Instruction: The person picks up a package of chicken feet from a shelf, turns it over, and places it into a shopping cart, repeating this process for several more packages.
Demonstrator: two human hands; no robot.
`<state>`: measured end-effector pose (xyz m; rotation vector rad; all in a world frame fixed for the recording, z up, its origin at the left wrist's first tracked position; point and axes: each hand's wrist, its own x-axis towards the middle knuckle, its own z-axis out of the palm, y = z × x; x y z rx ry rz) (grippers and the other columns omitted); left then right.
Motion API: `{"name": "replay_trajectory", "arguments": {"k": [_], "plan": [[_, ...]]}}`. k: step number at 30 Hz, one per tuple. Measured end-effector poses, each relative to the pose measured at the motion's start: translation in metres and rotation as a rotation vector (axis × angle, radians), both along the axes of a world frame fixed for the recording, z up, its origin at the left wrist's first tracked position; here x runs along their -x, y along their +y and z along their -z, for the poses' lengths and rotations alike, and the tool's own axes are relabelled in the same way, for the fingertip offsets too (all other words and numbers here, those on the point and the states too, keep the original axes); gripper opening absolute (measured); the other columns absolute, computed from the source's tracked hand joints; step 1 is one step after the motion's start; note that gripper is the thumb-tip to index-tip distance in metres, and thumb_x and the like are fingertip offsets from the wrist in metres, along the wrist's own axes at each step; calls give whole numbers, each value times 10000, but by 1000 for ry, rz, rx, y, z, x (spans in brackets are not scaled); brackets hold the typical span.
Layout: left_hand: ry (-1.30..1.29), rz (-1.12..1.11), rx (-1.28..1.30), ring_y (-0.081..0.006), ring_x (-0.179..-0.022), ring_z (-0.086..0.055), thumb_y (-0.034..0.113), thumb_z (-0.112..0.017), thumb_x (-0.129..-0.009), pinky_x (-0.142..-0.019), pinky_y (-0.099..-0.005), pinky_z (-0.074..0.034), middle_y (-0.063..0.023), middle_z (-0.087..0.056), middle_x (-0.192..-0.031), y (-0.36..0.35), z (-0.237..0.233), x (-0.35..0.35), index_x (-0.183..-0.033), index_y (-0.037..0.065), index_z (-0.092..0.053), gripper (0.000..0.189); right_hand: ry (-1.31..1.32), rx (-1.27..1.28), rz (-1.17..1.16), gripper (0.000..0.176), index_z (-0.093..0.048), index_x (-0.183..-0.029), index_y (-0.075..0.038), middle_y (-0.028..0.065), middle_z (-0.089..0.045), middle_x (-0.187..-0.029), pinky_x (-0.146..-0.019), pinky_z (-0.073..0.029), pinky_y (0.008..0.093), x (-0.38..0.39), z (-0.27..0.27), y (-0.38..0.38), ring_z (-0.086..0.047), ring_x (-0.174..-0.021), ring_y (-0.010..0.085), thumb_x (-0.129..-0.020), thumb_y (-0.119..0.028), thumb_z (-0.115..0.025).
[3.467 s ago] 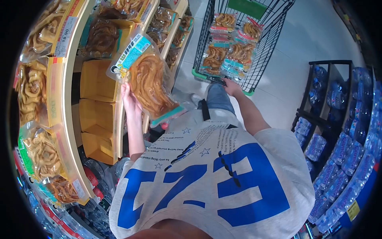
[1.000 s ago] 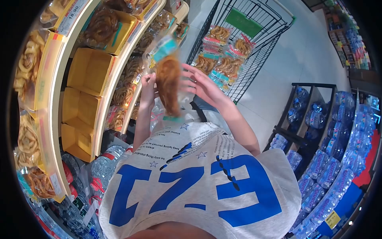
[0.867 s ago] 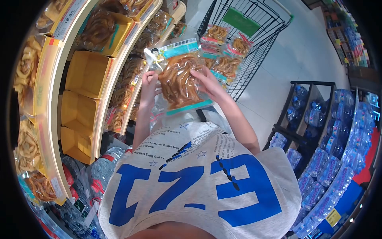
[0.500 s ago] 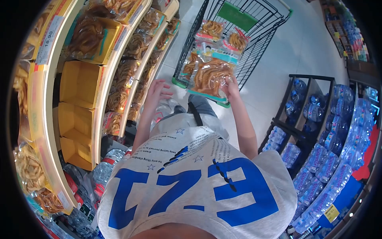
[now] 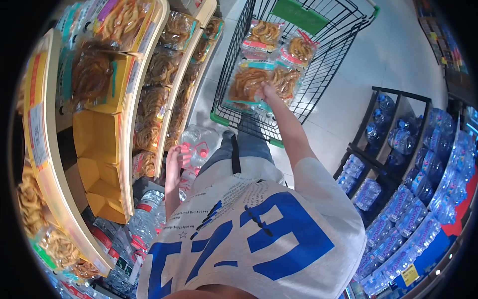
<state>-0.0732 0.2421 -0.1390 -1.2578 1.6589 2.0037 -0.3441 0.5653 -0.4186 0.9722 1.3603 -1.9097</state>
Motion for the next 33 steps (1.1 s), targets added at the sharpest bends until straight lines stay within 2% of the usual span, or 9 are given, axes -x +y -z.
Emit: {"name": "replay_trajectory", "arguments": {"k": [3,6,10,13,16,20,25,30,33], "plan": [[-73,-16,-20,-192,-795,-632,279,-436,-943,-700,-283,-495,-96,-603,-965,5,17,-7,-1101,56,-490,279,-53,35,-204,557,-212,-1388,-139,120,-599,-856,-459,-523,315,8,24,-10,-598,-563,202,-918,-220,-498],[-134,-2,-79,-224,-828,-640,305,-434,-948,-719,-310,-503,-110,-604,-951,12,23,-3,-1106,55,-483,300,20,-405,-766,622,-216,-1387,-129,153,-599,-981,-530,-539,327,9,26,-18,-644,-723,200,-896,-316,-549],[-103,58,-79,-219,-797,-645,252,-403,-961,-687,-299,-501,-127,-617,-961,27,18,15,-1110,38,-488,273,297,-1011,-1459,576,-363,-1336,-136,48,-450,-1289,-758,-517,421,8,15,-23,-622,-980,259,-861,-392,-565],[-75,60,-76,-213,-804,-643,252,-402,-963,-700,-296,-495,-130,-618,-955,32,11,26,-1113,32,-480,277,311,-1005,-1372,424,-497,-1211,-101,18,-383,-1337,-772,-503,476,-1,6,-16,-601,-1000,317,-872,-352,-533],[-61,26,-76,-209,-806,-642,248,-400,-965,-696,-296,-498,-128,-617,-949,28,10,26,-1120,30,-471,277,408,-1091,-1247,318,-585,-1108,-79,65,-503,-1246,-771,-512,452,-13,8,-13,-620,-974,307,-857,-270,-538],[-83,-9,-44,-229,-848,-641,301,-429,-947,-721,-309,-502,-128,-601,-964,21,10,18,-1137,30,-466,333,294,-1276,-1529,198,-673,-978,-116,66,-612,-1115,-741,-531,404,9,-4,-28,-632,-981,263,-854,-143,-520],[55,4,-17,-201,-799,-629,327,-417,-956,-711,-305,-505,-118,-600,-945,1,-12,16,-1131,17,-461,359,174,-1129,-1707,355,-581,-1192,-117,81,-510,-1298,-916,-448,421,14,-41,-39,-521,-1165,275,-855,-211,-521],[310,-84,209,-209,-700,-634,265,-364,-976,-626,-294,-530,-184,-613,-949,-68,-68,51,-1177,-6,-372,338,661,-1176,-1480,296,-581,-1078,-77,123,-523,-1179,-887,-455,436,-43,-55,-12,-551,-1047,330,-821,-215,-533],[637,-182,454,-238,-783,-636,251,-446,-949,-688,-339,-532,-188,-532,-1162,-119,-108,82,-1315,18,-259,473,715,-1058,-1336,286,-579,-1049,-74,151,-531,-1123,-867,-450,448,-74,-90,-11,-554,-991,356,-807,-225,-558]]}}
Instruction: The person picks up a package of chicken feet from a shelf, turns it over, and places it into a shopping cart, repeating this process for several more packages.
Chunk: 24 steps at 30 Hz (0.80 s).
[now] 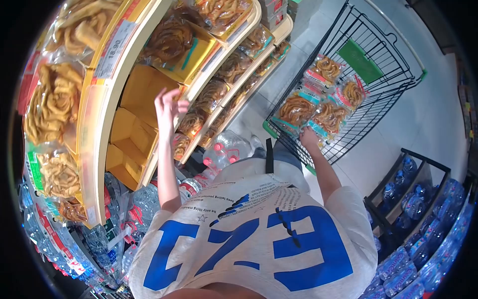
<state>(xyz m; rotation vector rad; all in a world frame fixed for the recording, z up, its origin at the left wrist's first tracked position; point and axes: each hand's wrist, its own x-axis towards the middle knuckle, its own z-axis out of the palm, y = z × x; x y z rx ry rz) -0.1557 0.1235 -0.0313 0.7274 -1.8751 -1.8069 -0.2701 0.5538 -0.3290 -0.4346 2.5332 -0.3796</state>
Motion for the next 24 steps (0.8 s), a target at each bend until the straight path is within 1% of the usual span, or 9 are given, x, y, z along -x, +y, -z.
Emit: {"name": "replay_trajectory", "arguments": {"k": [4,7,10,14,16,17,19,22,24], "plan": [[54,-275,458,-216,-1135,-479,148,-539,-891,-881,-332,-451,-117,-338,-1357,-75,-1,44,-1408,69,-165,642,186,92,73,272,-575,-1048,-93,122,-547,-1085,-837,-447,444,-50,-33,8,-550,-980,328,-813,-230,-571],[255,-154,412,-233,-1160,-443,77,-576,-848,-985,-333,-376,-166,-407,-1291,-116,-1,69,-1345,-20,-286,583,288,76,165,274,-558,-1069,-109,104,-552,-1070,-817,-442,449,-86,-58,11,-546,-978,311,-824,-231,-562],[268,-168,238,-224,-1144,-451,79,-601,-831,-956,-310,-395,-171,-399,-1310,-104,-10,77,-1302,-50,-340,554,349,-22,253,286,-544,-1088,-110,96,-559,-1051,-830,-422,443,-122,-64,14,-545,-986,288,-857,-279,-530],[239,-73,315,-197,-1067,-503,99,-626,-819,-872,-288,-433,-157,-471,-1240,-144,16,87,-1262,-57,-390,526,329,-32,394,311,-582,-1064,-134,74,-584,-1046,-900,-358,438,-156,-32,21,-510,-1049,277,-924,-357,-417],[389,-113,385,-179,-970,-559,114,-639,-816,-801,-274,-460,-142,-550,-1140,-144,26,88,-1236,-61,-413,508,415,-61,370,325,-591,-1059,-137,71,-584,-1080,-916,-339,451,-160,-27,18,-491,-1076,284,-928,-366,-400],[290,-108,369,-169,-914,-574,116,-643,-816,-760,-271,-470,-127,-574,-1082,-144,29,89,-1204,-63,-443,473,457,-73,355,333,-596,-1056,-139,70,-584,-1097,-924,-330,458,-159,-25,17,-481,-1090,288,-930,-370,-391],[102,-98,343,-149,-802,-603,121,-651,-815,-676,-265,-489,-98,-623,-965,-159,39,93,-1140,-68,-502,404,302,-67,391,366,-587,-1076,-142,60,-580,-1139,-955,-287,478,-157,-28,15,-437,-1141,287,-934,-395,-363],[130,-153,149,-137,-650,-599,115,-632,-835,-566,-260,-489,-76,-642,-830,-165,42,98,-1006,-56,-583,246,175,-74,383,389,-560,-1129,-155,44,-553,-1199,-972,-264,479,-150,-27,20,-397,-1182,287,-927,-426,-367],[214,-204,316,-136,-617,-596,122,-611,-855,-540,-258,-485,-81,-640,-794,-162,41,102,-931,-46,-607,185,278,-2,319,418,-533,-1175,-166,39,-521,-1242,-983,-253,474,-156,-27,26,-373,-1211,288,-915,-456,-379]]}}
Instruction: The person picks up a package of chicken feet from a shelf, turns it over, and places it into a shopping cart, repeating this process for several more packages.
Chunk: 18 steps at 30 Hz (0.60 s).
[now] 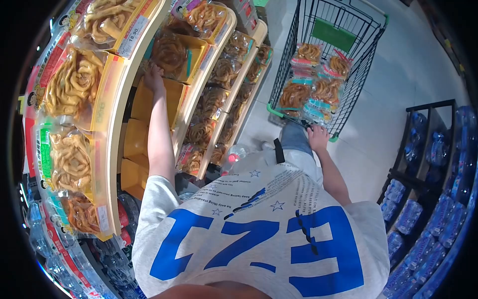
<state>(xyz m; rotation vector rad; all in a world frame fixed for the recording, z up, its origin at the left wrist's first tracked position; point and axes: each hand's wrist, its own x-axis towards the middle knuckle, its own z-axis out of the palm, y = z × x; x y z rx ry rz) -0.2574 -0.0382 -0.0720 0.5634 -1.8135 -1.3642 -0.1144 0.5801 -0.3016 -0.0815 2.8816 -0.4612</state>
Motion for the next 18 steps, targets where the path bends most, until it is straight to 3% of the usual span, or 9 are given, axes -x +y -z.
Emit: {"name": "replay_trajectory", "arguments": {"k": [4,9,14,18], "plan": [[145,-55,230,-124,-635,-595,167,-583,-889,-567,-238,-493,-83,-623,-752,2,-27,14,-867,-13,-573,182,-97,67,0,511,-468,-1274,-194,51,-458,-1317,-1013,-215,470,3,-3,5,-314,-1271,288,-884,-520,-414],[182,64,-91,-132,-693,-598,154,-562,-904,-634,-261,-506,-80,-623,-786,61,-79,-26,-893,-3,-558,158,-218,166,43,589,-426,-1331,-218,103,-442,-1336,-1038,-170,469,11,3,16,-286,-1294,299,-865,-577,-421],[279,256,-380,-134,-678,-590,108,-564,-898,-654,-263,-507,-74,-614,-750,113,-66,-101,-901,30,-560,78,-293,221,75,688,-358,-1377,-187,117,-388,-1380,-1060,-133,471,21,-4,19,-224,-1334,309,-850,-627,-407],[272,440,-782,-124,-690,-597,88,-546,-904,-686,-255,-497,-69,-623,-772,175,-36,-177,-897,64,-560,29,-121,62,160,803,-258,-1417,-156,120,-249,-1454,-1080,-87,497,21,4,4,-98,-1376,322,-816,-656,-443]]}}
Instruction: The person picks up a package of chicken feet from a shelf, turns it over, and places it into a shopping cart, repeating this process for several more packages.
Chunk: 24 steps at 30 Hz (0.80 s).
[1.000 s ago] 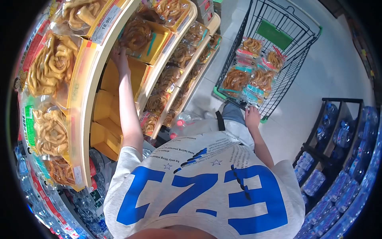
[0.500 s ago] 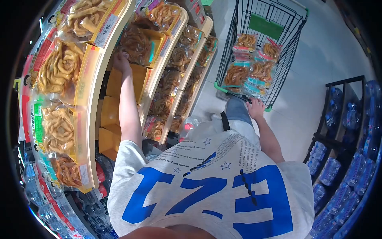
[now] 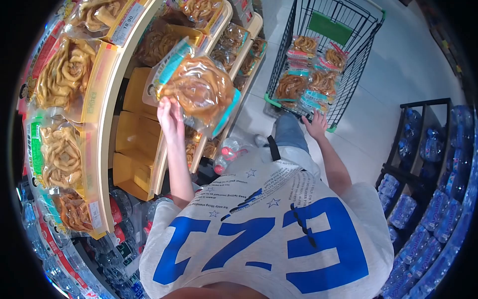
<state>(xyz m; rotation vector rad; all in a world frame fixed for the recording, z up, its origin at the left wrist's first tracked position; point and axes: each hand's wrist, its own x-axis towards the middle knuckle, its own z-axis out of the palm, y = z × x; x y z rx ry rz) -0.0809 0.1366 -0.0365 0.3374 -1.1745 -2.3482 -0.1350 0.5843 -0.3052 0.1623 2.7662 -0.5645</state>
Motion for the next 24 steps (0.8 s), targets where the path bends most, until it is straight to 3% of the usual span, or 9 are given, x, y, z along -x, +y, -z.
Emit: {"name": "replay_trajectory", "arguments": {"k": [4,6,7,9,12,15,20,23,24], "plan": [[-171,113,-197,-139,-937,-587,157,-479,-936,-839,-285,-461,-60,-609,-1049,67,12,-48,-1053,46,-558,179,284,313,-129,716,-318,-1369,-96,148,-395,-1352,-1034,-262,449,-2,-25,-48,-328,-1269,307,-853,-560,-494],[-246,77,-232,-167,-977,-580,194,-452,-951,-872,-307,-449,-74,-599,-1078,90,8,-65,-1120,28,-537,252,-564,1433,258,596,-359,-1336,-80,118,-448,-1309,-967,-372,404,-10,-123,-93,-462,-1144,257,-910,-484,-456],[-273,67,-252,-170,-986,-577,200,-448,-953,-876,-309,-447,-76,-597,-1083,97,6,-72,-1129,29,-532,259,-885,1740,213,537,-370,-1326,-66,98,-448,-1318,-909,-438,369,-11,-162,-102,-506,-1111,193,-940,-435,-430],[-257,129,-281,-175,-988,-576,202,-447,-954,-874,-312,-449,-82,-593,-1088,100,7,-80,-1140,30,-525,265,-1063,1929,42,515,-375,-1323,-53,90,-486,-1289,-926,-439,341,-18,-202,-120,-516,-1113,168,-947,-400,-436],[-207,180,-243,-171,-972,-581,208,-457,-951,-864,-308,-453,-81,-601,-1064,101,1,-79,-1137,30,-530,267,-827,1805,7,505,-395,-1314,-45,73,-531,-1240,-932,-422,295,-28,-241,-140,-514,-1115,140,-930,-359,-495],[-151,227,-234,-129,-871,-597,202,-497,-936,-772,-257,-467,-47,-625,-960,83,25,-80,-1031,42,-568,199,-476,1372,-192,493,-425,-1298,-31,53,-553,-1201,-931,-408,272,-25,-260,-145,-514,-1101,133,-905,-300,-552],[-264,188,-150,-41,-613,-466,211,-517,-930,-538,-185,-366,44,-539,-744,105,-13,-67,-899,89,-557,131,-483,1512,-18,460,-465,-1267,-11,54,-562,-1185,-952,-377,271,-33,-272,-140,-518,-1087,121,-869,-207,-586],[-146,274,-178,-42,-620,-469,215,-522,-928,-528,-187,-366,46,-532,-738,94,17,-69,-880,97,-547,130,-462,1555,50,418,-490,-1244,-9,57,-567,-1182,-958,-372,269,-40,-275,-138,-519,-1087,122,-866,-164,-577],[200,579,-382,-104,-813,-580,185,-538,-911,-716,-235,-439,-46,-630,-939,84,19,-60,-1020,49,-579,179,-451,1553,63,407,-496,-1238,-7,59,-568,-1183,-957,-373,268,-42,-273,-136,-520,-1089,123,-866,-153,-574]]}}
